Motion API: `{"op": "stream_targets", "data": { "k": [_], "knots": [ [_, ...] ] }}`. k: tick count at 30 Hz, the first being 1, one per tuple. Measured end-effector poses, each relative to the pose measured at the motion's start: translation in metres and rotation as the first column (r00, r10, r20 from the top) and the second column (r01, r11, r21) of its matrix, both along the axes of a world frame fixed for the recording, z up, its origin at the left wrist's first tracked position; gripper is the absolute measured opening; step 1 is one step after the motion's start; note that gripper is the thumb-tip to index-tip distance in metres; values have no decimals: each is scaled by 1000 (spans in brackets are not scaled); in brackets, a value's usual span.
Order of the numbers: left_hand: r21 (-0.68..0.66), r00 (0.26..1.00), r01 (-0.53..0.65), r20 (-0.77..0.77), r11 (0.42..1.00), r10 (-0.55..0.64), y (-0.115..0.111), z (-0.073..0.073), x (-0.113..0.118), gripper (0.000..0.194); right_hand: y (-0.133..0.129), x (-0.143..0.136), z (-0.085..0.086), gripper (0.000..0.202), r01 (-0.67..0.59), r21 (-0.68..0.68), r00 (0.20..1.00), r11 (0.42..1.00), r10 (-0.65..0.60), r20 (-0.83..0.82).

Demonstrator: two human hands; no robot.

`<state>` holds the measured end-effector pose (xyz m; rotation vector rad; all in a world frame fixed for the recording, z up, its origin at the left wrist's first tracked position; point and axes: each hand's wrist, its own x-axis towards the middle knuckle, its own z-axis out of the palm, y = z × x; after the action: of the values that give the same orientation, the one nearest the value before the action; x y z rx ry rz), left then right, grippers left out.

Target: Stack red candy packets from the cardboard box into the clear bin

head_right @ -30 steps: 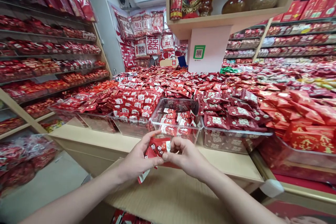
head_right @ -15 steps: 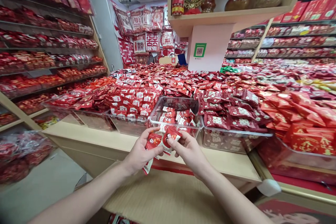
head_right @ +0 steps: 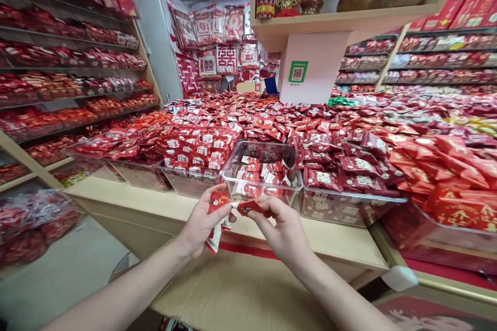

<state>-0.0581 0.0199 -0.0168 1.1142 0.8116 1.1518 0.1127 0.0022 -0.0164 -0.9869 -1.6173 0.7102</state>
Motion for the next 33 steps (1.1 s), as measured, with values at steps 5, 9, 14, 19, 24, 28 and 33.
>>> {"op": "stream_targets", "data": {
  "k": [5,9,14,19,24,28,33],
  "knots": [
    [-112,982,173,92,979,-163,-2,1,-1,52,-5,3,2,14,10,318,951,948,-108,291],
    [-106,990,103,109,989,-92,-4,2,0,57,-4,2,-2,24,-112,297,929,948,-7,371],
    [-64,998,53,34,997,-51,-2,-2,1,52,0,-2,-9,22,-58,65,996,996,53,78],
    [-9,992,128,-18,992,-128,-4,-8,3,50,0,-6,-17,24,-201,-147,978,968,207,27],
    [7,986,157,-59,988,-157,-3,-14,2,51,-6,-3,-6,19,-122,-32,974,992,126,186],
    [-41,962,176,-207,984,-181,-1,-30,1,51,9,7,35,23,36,291,917,956,-147,372],
    [-104,901,202,-371,974,-226,2,-53,2,51,85,20,71,25,248,312,666,917,-395,632]
  ]
}}
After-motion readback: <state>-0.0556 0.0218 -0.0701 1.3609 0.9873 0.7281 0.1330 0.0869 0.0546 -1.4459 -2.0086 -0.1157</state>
